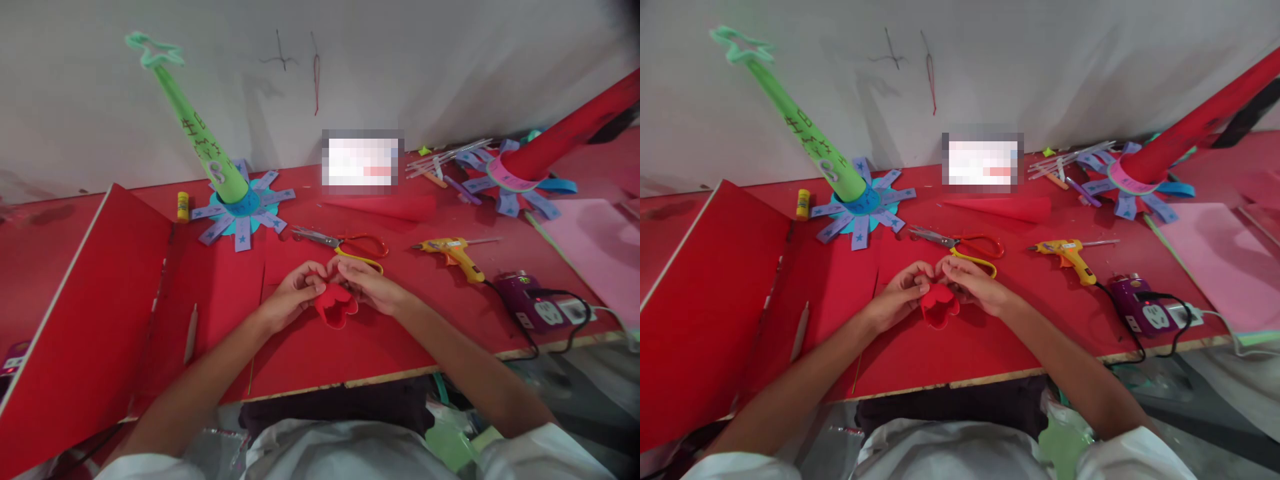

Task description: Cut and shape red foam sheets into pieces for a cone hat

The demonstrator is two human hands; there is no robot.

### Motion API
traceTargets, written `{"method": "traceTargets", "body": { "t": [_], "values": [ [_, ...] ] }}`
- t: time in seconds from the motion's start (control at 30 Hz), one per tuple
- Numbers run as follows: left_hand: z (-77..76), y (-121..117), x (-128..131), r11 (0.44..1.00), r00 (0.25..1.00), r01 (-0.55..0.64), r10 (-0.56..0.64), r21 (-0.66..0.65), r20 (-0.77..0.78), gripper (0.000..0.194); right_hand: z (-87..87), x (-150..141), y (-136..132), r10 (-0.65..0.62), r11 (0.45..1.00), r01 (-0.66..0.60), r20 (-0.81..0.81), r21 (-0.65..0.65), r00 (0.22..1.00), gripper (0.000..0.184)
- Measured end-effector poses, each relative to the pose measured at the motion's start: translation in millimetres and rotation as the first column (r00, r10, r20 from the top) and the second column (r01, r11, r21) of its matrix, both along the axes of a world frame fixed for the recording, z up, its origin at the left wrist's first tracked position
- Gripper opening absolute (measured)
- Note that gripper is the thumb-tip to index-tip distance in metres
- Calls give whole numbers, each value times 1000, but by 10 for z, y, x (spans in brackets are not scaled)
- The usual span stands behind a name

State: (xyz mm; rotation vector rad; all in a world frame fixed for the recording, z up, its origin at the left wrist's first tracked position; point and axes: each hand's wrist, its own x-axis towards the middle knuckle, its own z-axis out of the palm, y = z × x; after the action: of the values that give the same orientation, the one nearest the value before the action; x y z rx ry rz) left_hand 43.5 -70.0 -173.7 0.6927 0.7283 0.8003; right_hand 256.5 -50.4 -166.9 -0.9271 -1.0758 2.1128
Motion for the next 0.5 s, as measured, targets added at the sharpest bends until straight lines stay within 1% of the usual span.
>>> {"method": "traceTargets", "body": {
  "t": [0.1,0.2,0.33,0.43,0.5],
  "values": [
    [-19,35,-14,996,996,-83,83,-19,33,47,23,-2,-1,-75,997,75,3,3,997,60],
    [-33,67,-27,989,987,-142,144,-29,76,49,33,-1,-6,-144,988,145,-21,60,989,58],
    [-43,84,-43,980,974,-194,199,-49,108,48,33,5,-24,-145,982,155,-89,110,985,55],
    [-49,85,-45,971,964,-235,239,-52,116,52,27,5,-28,-129,987,139,-121,80,984,52],
    [-51,89,-37,964,956,-264,266,-30,125,58,15,-8,-25,-136,988,144,-124,54,983,49]
  ]
}}
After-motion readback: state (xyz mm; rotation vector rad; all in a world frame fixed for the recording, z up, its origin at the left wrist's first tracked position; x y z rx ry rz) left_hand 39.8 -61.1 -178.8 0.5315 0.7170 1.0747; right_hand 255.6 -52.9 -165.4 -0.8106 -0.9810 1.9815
